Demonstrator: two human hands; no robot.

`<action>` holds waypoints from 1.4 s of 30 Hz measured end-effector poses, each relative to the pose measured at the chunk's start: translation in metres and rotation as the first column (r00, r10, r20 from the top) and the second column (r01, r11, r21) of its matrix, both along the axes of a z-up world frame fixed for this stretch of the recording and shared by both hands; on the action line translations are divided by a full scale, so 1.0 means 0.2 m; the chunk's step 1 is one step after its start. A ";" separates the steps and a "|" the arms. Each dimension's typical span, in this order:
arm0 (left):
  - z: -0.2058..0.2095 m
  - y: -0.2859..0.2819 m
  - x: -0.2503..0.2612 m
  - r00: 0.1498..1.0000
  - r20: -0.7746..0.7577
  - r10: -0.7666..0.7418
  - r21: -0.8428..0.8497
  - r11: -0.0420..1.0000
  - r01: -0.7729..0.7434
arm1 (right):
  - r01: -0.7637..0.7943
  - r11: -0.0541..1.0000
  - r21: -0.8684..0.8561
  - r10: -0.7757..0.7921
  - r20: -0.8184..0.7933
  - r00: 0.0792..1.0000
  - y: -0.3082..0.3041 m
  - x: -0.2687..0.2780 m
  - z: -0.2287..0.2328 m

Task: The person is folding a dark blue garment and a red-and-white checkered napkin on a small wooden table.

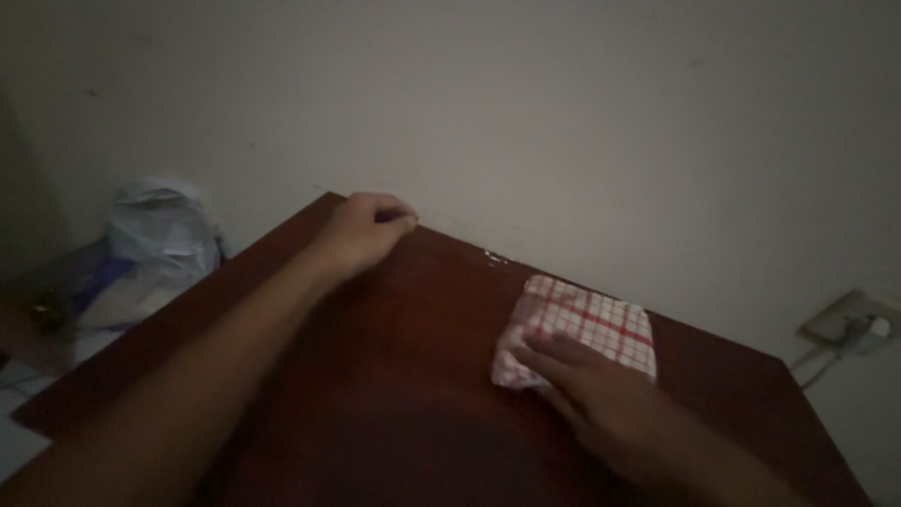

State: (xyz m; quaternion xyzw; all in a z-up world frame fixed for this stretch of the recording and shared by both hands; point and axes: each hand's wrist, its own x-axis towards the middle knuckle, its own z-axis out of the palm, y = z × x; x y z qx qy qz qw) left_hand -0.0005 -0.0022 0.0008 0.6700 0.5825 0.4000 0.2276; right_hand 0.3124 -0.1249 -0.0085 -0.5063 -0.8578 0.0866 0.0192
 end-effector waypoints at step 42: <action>-0.23 -0.05 -0.09 0.847 -0.516 -0.124 -0.344 0.936 -0.073 | -0.506 0.856 -0.104 0.492 -0.135 0.860 0.02 -0.20 -0.15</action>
